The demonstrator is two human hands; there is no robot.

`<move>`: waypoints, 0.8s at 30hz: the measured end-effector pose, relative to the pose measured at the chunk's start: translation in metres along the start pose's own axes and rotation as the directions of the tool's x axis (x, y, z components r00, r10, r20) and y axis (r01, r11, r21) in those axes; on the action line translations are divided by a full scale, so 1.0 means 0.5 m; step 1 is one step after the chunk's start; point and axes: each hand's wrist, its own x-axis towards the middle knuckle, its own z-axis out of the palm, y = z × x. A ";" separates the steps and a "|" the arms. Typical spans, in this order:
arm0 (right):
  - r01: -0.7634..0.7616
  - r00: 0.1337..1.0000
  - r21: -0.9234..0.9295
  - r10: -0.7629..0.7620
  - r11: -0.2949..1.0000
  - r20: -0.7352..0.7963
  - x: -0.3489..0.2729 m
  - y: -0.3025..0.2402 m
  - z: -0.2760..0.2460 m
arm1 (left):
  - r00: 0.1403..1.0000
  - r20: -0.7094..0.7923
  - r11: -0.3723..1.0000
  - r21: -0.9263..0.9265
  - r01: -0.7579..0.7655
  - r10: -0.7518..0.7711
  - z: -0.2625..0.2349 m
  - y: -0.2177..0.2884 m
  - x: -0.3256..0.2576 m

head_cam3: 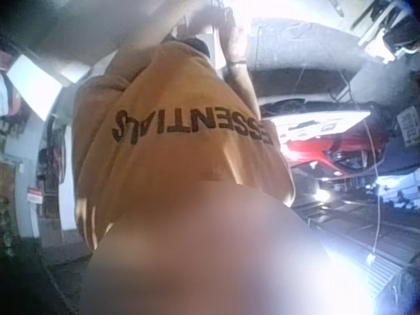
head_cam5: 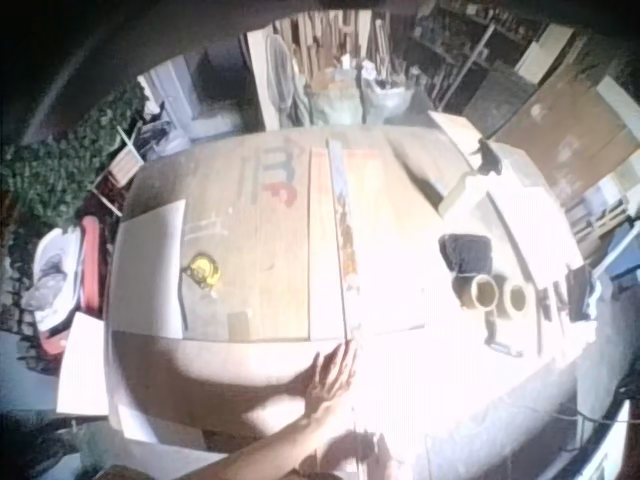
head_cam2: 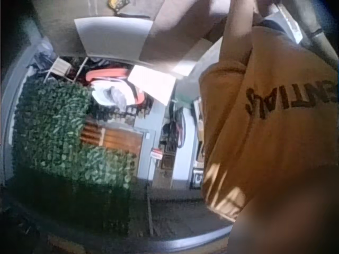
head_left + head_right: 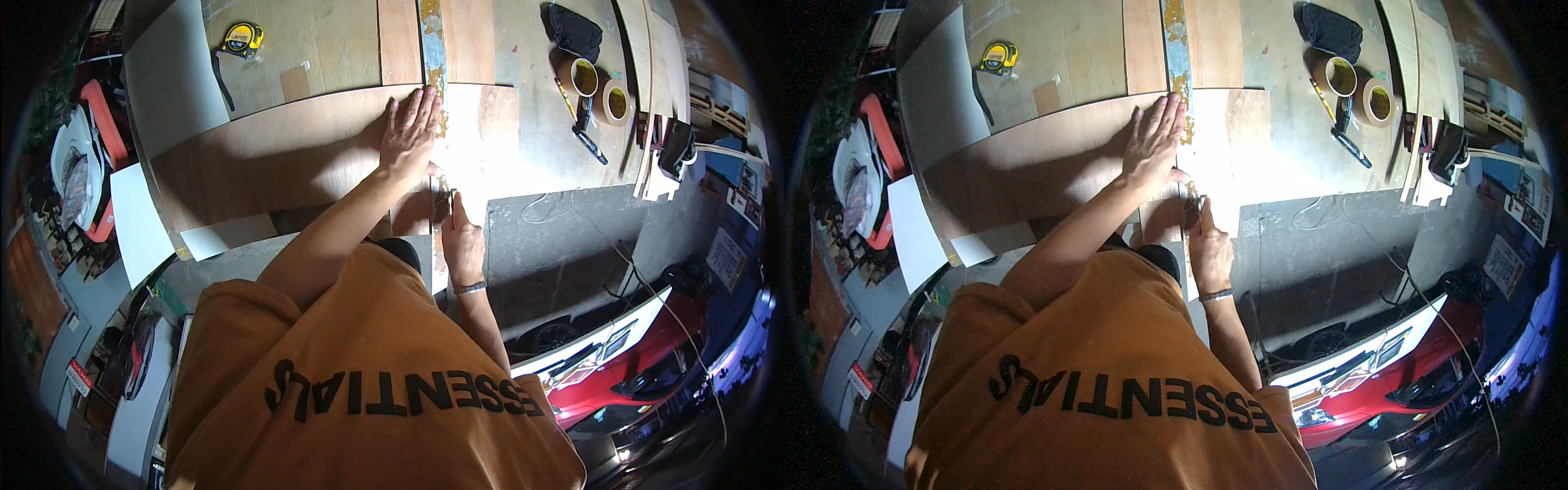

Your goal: The person measures a sheet of plywood with a tape measure, marks cut lines with a pencil, and uses a utility knife and straightedge to score and separate the sheet into smaller pieces. The process is repeated multiple times to produce several cut sections.

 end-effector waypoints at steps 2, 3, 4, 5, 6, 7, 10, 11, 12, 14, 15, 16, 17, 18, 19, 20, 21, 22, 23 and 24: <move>-0.103 0.989 -0.010 0.104 0.995 0.105 0.008 -0.008 -0.026 | 1.000 0.017 0.999 -0.033 -0.006 0.006 -0.003 -0.001 -0.001; -0.031 0.999 0.133 0.029 0.991 0.021 0.029 -0.016 -0.041 | 1.000 0.007 0.998 -0.060 -0.010 0.010 -0.003 -0.003 -0.002; 0.229 0.956 0.154 -0.192 0.961 -0.222 0.074 -0.029 -0.048 | 0.999 -0.029 0.996 0.084 -0.023 0.026 -0.003 -0.002 -0.001; 0.333 0.898 0.137 -0.270 0.933 -0.348 0.124 -0.043 -0.055 | 0.998 -0.056 0.998 0.063 -0.030 0.034 -0.002 -0.002 -0.001; 0.317 0.901 0.130 -0.256 0.939 -0.349 0.176 -0.057 -0.061 | 1.000 -0.011 1.000 -0.002 -0.027 0.027 -0.003 -0.003 -0.001; 0.259 0.927 0.137 -0.206 0.956 -0.315 0.223 -0.073 -0.058 | 1.000 0.011 0.998 -0.058 -0.022 0.023 -0.004 -0.004 -0.002; 0.182 0.962 0.145 -0.145 0.973 -0.231 0.341 -0.110 -0.033 | 0.998 0.056 0.999 -0.044 -0.018 0.020 -0.013 -0.001 0.001; 0.204 0.958 0.153 -0.166 0.967 -0.232 0.355 -0.118 -0.023 | 0.998 0.053 0.998 -0.052 -0.016 0.019 -0.017 -0.002 0.001; 0.152 0.981 0.111 -0.136 0.982 -0.141 0.362 -0.119 -0.020 | 0.995 0.099 1.000 -0.013 -0.013 0.015 -0.021 -0.001 0.003; 0.196 0.971 0.123 -0.176 0.973 -0.160 0.360 -0.121 -0.014 | 0.995 0.104 1.000 -0.026 -0.010 0.012 -0.026 -0.002 0.003; 0.139 0.984 0.099 -0.126 0.985 -0.123 0.355 -0.120 -0.014 | 0.993 0.119 0.999 -0.044 -0.003 0.009 -0.027 -0.002 0.002; 0.171 0.977 0.071 -0.160 0.983 -0.143 0.352 -0.119 -0.014 | 0.995 0.096 0.998 -0.064 -0.006 0.012 -0.026 -0.003 0.002; 0.170 0.981 0.083 -0.161 0.982 -0.109 0.350 -0.119 -0.015 | 0.998 0.055 0.998 -0.067 -0.016 0.020 -0.025 -0.003 0.001; 0.155 0.983 0.077 -0.146 0.985 -0.107 0.351 -0.120 -0.015 | 0.999 0.045 0.997 -0.072 -0.021 0.025 -0.023 -0.004 0.000; 0.139 0.986 0.073 -0.131 0.988 -0.106 0.354 -0.122 -0.015 | 0.999 0.027 0.997 -0.077 -0.029 0.031 -0.021 -0.005 -0.001; 0.166 0.980 0.047 -0.159 0.985 -0.122 0.358 -0.123 -0.014 | 0.999 0.022 0.997 -0.078 -0.028 0.030 -0.018 -0.007 -0.001; 0.190 0.973 0.021 -0.186 0.982 -0.136 0.361 -0.125 -0.012 | 0.999 0.010 0.996 -0.081 -0.030 0.031 -0.016 -0.009 -0.001; 0.188 0.973 -0.015 -0.189 0.982 -0.136 0.361 -0.125 -0.010 | 0.999 0.002 0.995 -0.097 -0.035 0.035 -0.014 -0.008 -0.003; 0.198 0.970 -0.015 -0.198 0.980 -0.143 0.357 -0.124 -0.008 | 0.999 -0.010 0.995 -0.090 -0.037 0.036 -0.012 -0.009 -0.004; 0.185 0.972 -0.023 -0.186 0.983 -0.140 0.346 -0.121 -0.006 | 0.999 -0.023 0.995 -0.094 -0.042 0.040 -0.011 -0.010 -0.005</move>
